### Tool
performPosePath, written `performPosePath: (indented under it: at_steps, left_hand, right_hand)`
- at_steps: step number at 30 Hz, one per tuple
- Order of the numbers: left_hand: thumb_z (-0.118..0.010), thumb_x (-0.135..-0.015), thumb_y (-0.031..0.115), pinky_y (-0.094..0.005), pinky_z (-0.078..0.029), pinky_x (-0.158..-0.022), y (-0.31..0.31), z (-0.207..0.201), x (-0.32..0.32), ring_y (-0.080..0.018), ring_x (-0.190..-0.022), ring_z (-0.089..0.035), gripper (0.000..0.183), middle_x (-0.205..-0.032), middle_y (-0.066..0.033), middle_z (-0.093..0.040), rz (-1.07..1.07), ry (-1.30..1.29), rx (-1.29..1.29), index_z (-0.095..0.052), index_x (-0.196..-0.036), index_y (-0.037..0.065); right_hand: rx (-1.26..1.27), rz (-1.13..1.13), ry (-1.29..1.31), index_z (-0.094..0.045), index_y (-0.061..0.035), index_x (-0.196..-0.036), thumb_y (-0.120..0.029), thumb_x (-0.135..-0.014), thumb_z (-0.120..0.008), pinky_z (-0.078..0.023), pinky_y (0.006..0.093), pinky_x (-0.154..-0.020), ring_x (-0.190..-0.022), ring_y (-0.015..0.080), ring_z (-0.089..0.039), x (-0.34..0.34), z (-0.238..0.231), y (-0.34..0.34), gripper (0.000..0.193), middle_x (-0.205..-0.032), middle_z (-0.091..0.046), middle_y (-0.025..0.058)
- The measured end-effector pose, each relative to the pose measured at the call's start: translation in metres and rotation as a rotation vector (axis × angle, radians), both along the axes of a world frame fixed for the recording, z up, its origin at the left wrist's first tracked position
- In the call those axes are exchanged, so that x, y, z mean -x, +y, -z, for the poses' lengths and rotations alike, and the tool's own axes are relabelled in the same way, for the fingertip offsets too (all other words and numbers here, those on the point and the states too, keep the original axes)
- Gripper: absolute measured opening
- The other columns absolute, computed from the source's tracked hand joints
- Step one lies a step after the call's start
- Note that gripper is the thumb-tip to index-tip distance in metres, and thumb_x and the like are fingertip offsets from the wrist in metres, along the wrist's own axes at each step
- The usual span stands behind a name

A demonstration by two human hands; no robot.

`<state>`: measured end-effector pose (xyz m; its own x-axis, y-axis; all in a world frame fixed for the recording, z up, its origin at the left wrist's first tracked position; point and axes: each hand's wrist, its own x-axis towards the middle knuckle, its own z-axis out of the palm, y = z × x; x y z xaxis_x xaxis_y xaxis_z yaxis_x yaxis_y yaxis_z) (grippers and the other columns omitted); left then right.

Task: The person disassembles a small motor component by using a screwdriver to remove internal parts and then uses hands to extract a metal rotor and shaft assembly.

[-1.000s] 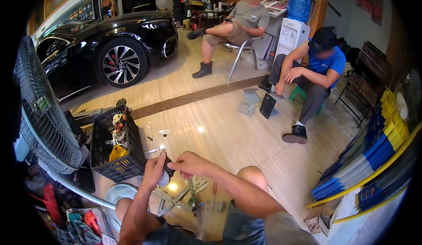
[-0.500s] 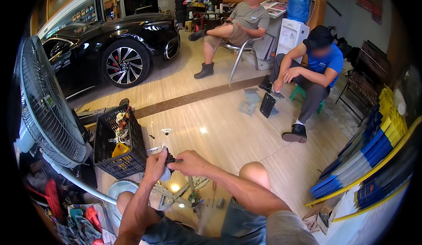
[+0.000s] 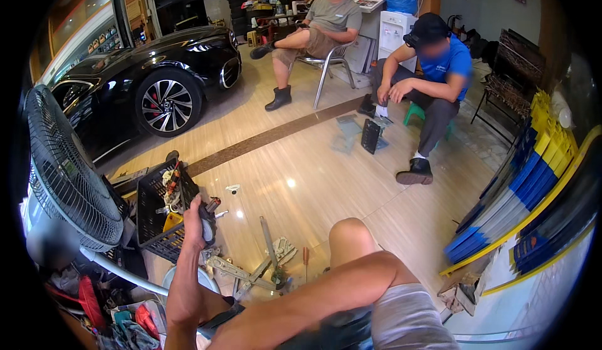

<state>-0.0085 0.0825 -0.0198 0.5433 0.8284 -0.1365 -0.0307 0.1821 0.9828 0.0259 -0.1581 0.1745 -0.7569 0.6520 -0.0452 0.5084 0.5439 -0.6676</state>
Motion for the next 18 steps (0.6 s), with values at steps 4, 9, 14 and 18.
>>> performPosePath:
  at_steps: [4, 9, 14, 18]
  left_hand:
    - [-0.056, -0.091, 0.051, -0.0301, -0.042, -0.042, -0.017, -0.001, 0.012, -0.0153, -0.045, -0.053, 0.044, -0.061, -0.0036, -0.057, -0.014, 0.000, 0.030, -0.062, -0.083, 0.008]
    - [-0.052, -0.093, 0.053, -0.0293, -0.042, -0.044, -0.015, 0.008, 0.039, -0.0137, -0.049, -0.053, 0.045, -0.065, -0.0015, -0.058, -0.028, -0.065, 0.090, -0.065, -0.090, 0.010]
    - [-0.051, -0.096, 0.047, -0.0289, -0.044, -0.047, -0.027, 0.006, 0.044, -0.0134, -0.055, -0.056, 0.043, -0.072, -0.0015, -0.062, -0.071, -0.146, 0.045, -0.066, -0.095, 0.007]
    - [-0.051, -0.098, 0.042, -0.0261, -0.046, -0.053, -0.027, 0.010, 0.053, -0.0115, -0.060, -0.060, 0.041, -0.075, -0.0028, -0.066, -0.079, -0.118, -0.008, -0.067, -0.093, 0.005]
  right_hand:
    - [-0.129, 0.156, -0.315, -0.072, -0.0036, -0.086, -0.020, -0.075, -0.068, -0.055, 0.0442, -0.072, -0.076, 0.0355, -0.068, 0.000, -0.038, 0.024, 0.020, -0.077, -0.069, 0.0170]
    - [-0.505, 0.350, -0.378, -0.072, -0.0004, -0.088, -0.022, -0.073, -0.068, -0.056, 0.0428, -0.071, -0.079, 0.0368, -0.069, -0.021, -0.110, 0.077, 0.027, -0.081, -0.070, 0.0192]
    - [-0.374, 0.275, -0.269, -0.069, 0.0016, -0.098, -0.032, -0.077, -0.070, -0.055, 0.0408, -0.072, -0.081, 0.0360, -0.068, -0.039, -0.076, 0.074, 0.039, -0.085, -0.070, 0.0199]
    - [-0.334, 0.584, 0.020, -0.065, 0.0016, -0.108, -0.039, -0.086, -0.067, -0.054, 0.0431, -0.074, -0.086, 0.0353, -0.068, -0.076, 0.015, 0.102, 0.046, -0.085, -0.070, 0.0198]
